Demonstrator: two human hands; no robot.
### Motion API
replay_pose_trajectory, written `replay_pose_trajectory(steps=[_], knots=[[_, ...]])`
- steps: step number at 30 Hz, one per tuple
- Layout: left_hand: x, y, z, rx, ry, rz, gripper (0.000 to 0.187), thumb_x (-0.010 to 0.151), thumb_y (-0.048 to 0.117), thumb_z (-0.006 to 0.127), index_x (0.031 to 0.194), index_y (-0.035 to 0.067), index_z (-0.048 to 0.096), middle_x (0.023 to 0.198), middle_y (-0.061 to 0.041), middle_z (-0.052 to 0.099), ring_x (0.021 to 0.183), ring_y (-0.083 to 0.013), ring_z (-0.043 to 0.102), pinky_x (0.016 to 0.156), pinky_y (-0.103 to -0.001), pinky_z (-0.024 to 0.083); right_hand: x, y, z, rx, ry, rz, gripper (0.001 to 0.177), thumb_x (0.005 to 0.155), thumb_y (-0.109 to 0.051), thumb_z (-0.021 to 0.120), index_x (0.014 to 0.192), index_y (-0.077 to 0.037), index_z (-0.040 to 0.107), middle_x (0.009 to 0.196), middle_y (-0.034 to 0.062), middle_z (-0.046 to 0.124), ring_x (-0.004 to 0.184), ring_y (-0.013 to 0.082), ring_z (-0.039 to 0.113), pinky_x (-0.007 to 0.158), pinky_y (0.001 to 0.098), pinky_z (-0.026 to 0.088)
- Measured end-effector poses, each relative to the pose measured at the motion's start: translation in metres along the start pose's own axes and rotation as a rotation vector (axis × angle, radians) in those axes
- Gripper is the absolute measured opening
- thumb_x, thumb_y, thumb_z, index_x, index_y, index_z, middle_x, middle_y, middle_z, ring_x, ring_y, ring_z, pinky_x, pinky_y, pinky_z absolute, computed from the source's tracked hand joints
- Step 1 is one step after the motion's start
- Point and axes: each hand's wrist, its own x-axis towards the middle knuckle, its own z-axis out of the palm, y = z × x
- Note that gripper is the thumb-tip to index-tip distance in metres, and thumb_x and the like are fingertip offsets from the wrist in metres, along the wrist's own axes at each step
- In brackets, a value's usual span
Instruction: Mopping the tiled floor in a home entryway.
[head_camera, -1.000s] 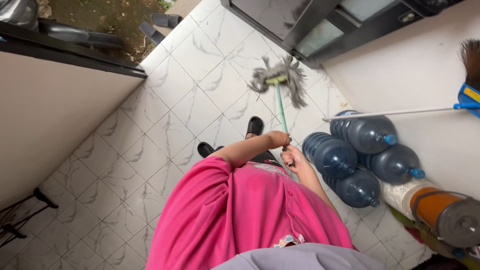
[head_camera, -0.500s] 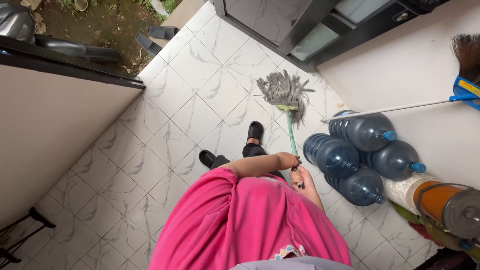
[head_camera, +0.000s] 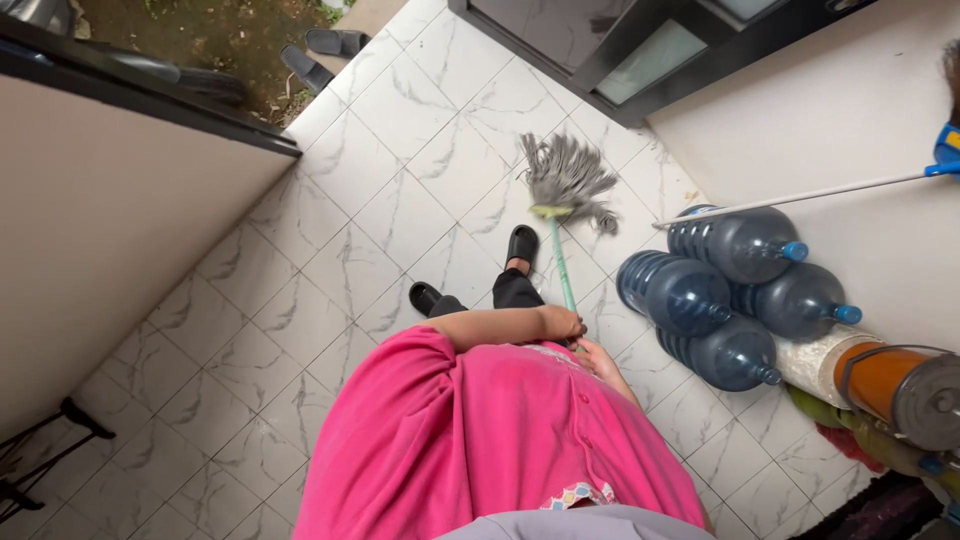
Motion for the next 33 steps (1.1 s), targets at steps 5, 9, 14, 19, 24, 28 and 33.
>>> replay_pose_trajectory(steps=[5,9,14,19,24,28,33], knots=[[-0.028,-0.007,0.017,0.019,0.010,-0.073,0.026,0.095,0.025,0.061,0.110,0.006,0.070,0.103,-0.016,0.075,0.098,-0.0328,0.074,0.083,-0.041,0.058,0.025,0.020,0.010,-0.178,0.009,-0.010,0.030,0.101,-0.035,0.053,0.089,-0.009,0.062,0.062,-0.0053,0.056,0.046,0.0051,0.042,0.043,0.0211,0.030],[-0.038,-0.039,0.015,0.013,0.057,-0.186,0.020,0.092,0.017,0.063,0.107,0.009,0.073,0.102,-0.014,0.076,0.096,-0.0325,0.075,0.080,-0.042,0.059,0.090,0.003,0.000,0.065,-0.350,0.011,0.046,0.104,-0.041,0.054,0.067,-0.017,0.041,0.051,-0.0083,0.037,0.037,0.0057,0.027,0.031,0.0258,0.016],[-0.054,-0.061,0.010,0.011,0.087,-0.310,0.020,0.085,0.015,0.069,0.104,0.011,0.074,0.100,-0.011,0.077,0.095,-0.0307,0.075,0.078,-0.041,0.059,0.058,-0.025,0.077,0.236,-0.306,0.067,0.034,0.107,-0.031,0.048,0.082,-0.009,0.053,0.056,-0.0098,0.031,0.038,-0.0004,0.025,0.032,0.0174,0.018],[-0.088,-0.040,0.022,0.092,0.112,-0.317,0.022,0.089,0.019,0.067,0.108,0.009,0.072,0.102,-0.013,0.076,0.094,-0.0315,0.075,0.076,-0.042,0.060,0.094,0.019,0.058,0.268,-0.456,0.194,0.044,0.103,-0.040,0.052,0.068,-0.015,0.042,0.052,-0.0075,0.036,0.038,0.0053,0.029,0.031,0.0254,0.024],[-0.116,0.017,0.052,-0.047,0.142,-0.205,0.024,0.095,0.018,0.059,0.113,0.006,0.069,0.099,-0.018,0.076,0.092,-0.0350,0.075,0.078,-0.044,0.060,-0.033,0.048,0.124,-0.033,0.011,0.131,0.030,0.109,-0.023,0.039,0.099,-0.004,0.061,0.076,0.0072,0.068,0.059,0.0174,0.061,0.056,0.0289,0.051],[-0.142,0.018,0.039,-0.081,0.192,-0.258,0.025,0.093,0.019,0.059,0.113,0.006,0.069,0.097,-0.019,0.075,0.091,-0.0352,0.075,0.077,-0.044,0.060,0.097,0.059,0.033,-0.233,-0.148,0.074,0.029,0.106,-0.023,0.054,0.079,-0.018,0.048,0.056,-0.0104,0.044,0.040,0.0059,0.033,0.036,0.0228,0.025],[-0.148,-0.046,0.072,0.016,0.292,-0.375,0.020,0.093,0.021,0.062,0.104,0.007,0.072,0.097,-0.016,0.077,0.093,-0.0335,0.076,0.080,-0.043,0.060,0.092,0.020,0.103,0.043,-0.414,0.394,0.034,0.105,-0.031,0.049,0.076,-0.017,0.041,0.054,-0.0110,0.031,0.039,0.0021,0.026,0.034,0.0214,0.017]])
